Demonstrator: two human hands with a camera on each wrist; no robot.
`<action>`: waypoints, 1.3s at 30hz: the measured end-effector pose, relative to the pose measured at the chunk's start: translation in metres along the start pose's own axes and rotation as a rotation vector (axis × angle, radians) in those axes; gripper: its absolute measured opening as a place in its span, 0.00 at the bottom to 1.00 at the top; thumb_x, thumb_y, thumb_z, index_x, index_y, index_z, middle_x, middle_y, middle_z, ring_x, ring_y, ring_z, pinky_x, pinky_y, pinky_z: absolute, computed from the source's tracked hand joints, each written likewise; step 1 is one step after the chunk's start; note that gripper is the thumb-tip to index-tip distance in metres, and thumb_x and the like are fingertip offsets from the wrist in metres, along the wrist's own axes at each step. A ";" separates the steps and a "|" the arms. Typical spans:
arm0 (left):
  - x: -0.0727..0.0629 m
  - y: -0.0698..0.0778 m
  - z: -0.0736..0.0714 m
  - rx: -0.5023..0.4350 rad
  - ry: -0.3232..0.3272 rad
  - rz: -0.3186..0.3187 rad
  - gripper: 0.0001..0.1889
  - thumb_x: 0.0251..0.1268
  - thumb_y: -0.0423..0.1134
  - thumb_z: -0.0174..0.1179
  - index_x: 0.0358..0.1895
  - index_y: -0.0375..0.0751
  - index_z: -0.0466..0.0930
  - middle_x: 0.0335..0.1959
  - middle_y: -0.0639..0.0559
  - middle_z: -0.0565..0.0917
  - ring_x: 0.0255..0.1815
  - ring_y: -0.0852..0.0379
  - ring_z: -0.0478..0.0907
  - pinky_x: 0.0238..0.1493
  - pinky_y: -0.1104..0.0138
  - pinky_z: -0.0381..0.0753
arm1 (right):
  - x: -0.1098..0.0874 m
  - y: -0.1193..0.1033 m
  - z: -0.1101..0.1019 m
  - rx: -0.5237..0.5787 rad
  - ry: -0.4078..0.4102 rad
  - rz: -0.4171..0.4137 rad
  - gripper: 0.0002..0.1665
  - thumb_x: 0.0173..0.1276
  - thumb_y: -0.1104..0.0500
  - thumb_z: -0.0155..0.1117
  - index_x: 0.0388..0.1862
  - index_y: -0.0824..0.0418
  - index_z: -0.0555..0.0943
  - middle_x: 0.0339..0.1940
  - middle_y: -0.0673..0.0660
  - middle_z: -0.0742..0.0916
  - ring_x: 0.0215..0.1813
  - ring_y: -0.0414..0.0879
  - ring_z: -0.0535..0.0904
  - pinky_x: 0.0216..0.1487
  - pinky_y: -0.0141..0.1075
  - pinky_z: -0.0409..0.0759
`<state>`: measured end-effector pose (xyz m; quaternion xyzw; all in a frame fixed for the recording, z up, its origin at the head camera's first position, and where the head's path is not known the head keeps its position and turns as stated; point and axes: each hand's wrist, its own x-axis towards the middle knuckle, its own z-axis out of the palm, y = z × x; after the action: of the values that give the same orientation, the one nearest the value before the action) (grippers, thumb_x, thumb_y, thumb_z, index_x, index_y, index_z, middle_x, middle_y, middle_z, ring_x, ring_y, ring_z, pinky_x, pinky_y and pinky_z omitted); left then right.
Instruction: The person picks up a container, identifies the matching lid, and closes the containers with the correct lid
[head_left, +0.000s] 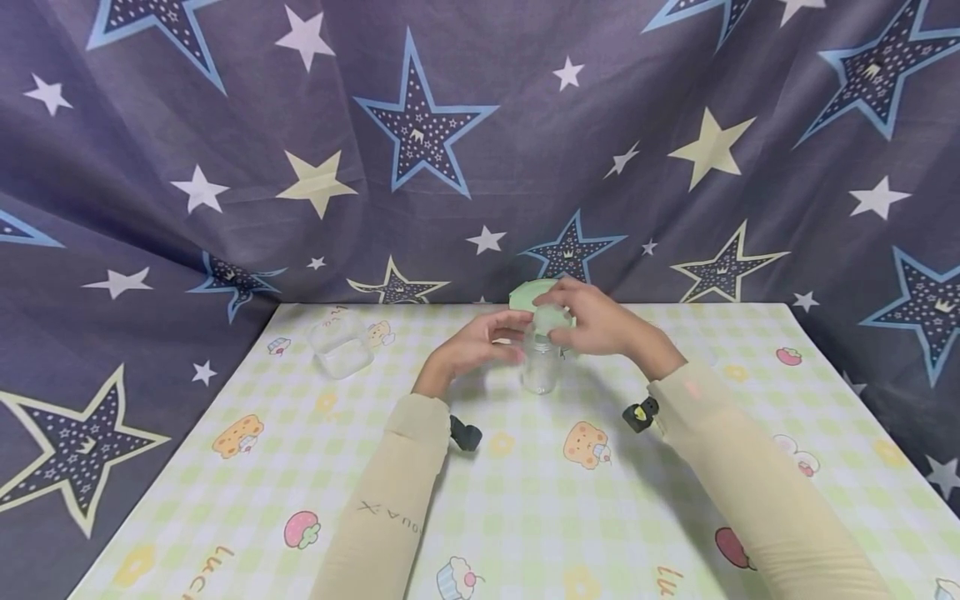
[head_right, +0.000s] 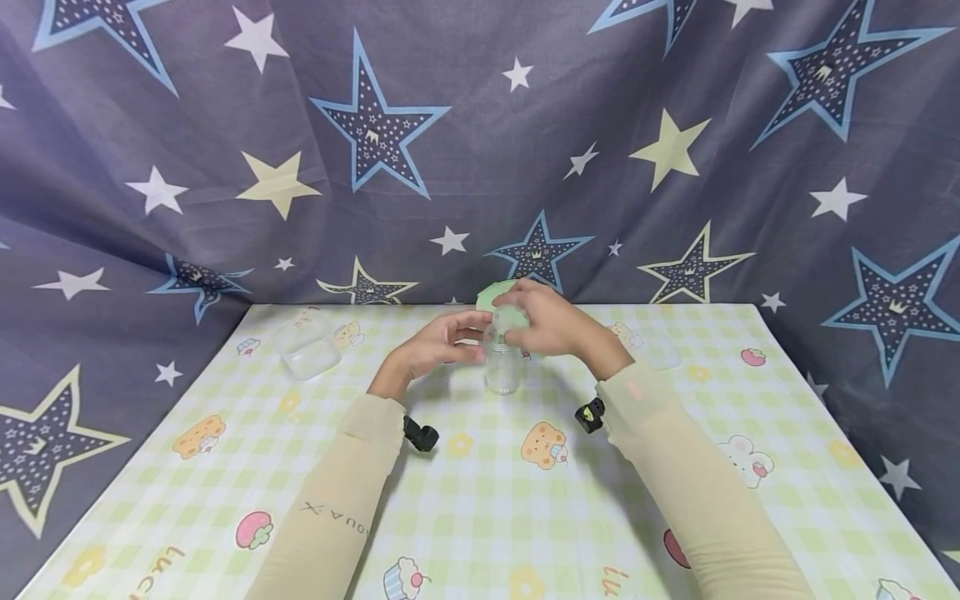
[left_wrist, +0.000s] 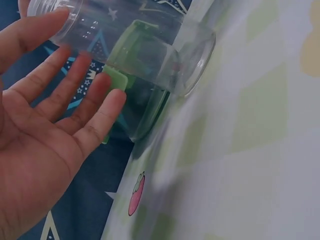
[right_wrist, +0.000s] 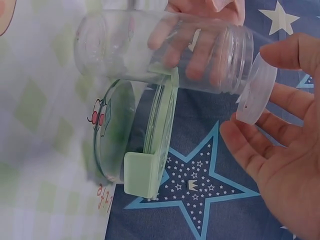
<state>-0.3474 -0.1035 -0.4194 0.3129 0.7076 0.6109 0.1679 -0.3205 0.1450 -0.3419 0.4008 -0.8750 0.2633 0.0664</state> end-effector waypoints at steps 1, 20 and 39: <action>0.000 0.000 0.001 0.000 -0.002 0.002 0.37 0.59 0.20 0.66 0.74 0.29 0.66 0.69 0.36 0.74 0.65 0.42 0.75 0.66 0.56 0.78 | 0.000 -0.001 0.001 0.002 0.000 -0.002 0.29 0.59 0.60 0.67 0.62 0.67 0.82 0.56 0.61 0.83 0.53 0.55 0.79 0.51 0.47 0.80; 0.003 -0.008 0.014 0.139 0.002 -0.051 0.35 0.59 0.28 0.72 0.72 0.39 0.71 0.61 0.46 0.80 0.56 0.49 0.80 0.55 0.60 0.84 | -0.002 -0.005 0.014 -0.024 0.006 -0.046 0.29 0.59 0.59 0.66 0.61 0.64 0.83 0.54 0.59 0.85 0.57 0.53 0.77 0.59 0.52 0.76; 0.001 -0.010 0.019 0.197 0.026 -0.087 0.36 0.61 0.35 0.74 0.73 0.45 0.71 0.61 0.50 0.80 0.59 0.48 0.80 0.56 0.60 0.82 | 0.000 -0.011 0.016 -0.025 -0.033 -0.074 0.29 0.56 0.61 0.67 0.60 0.62 0.84 0.55 0.59 0.84 0.58 0.54 0.77 0.61 0.52 0.76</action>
<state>-0.3391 -0.0891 -0.4325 0.2891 0.7793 0.5344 0.1534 -0.3109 0.1311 -0.3507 0.4366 -0.8636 0.2432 0.0667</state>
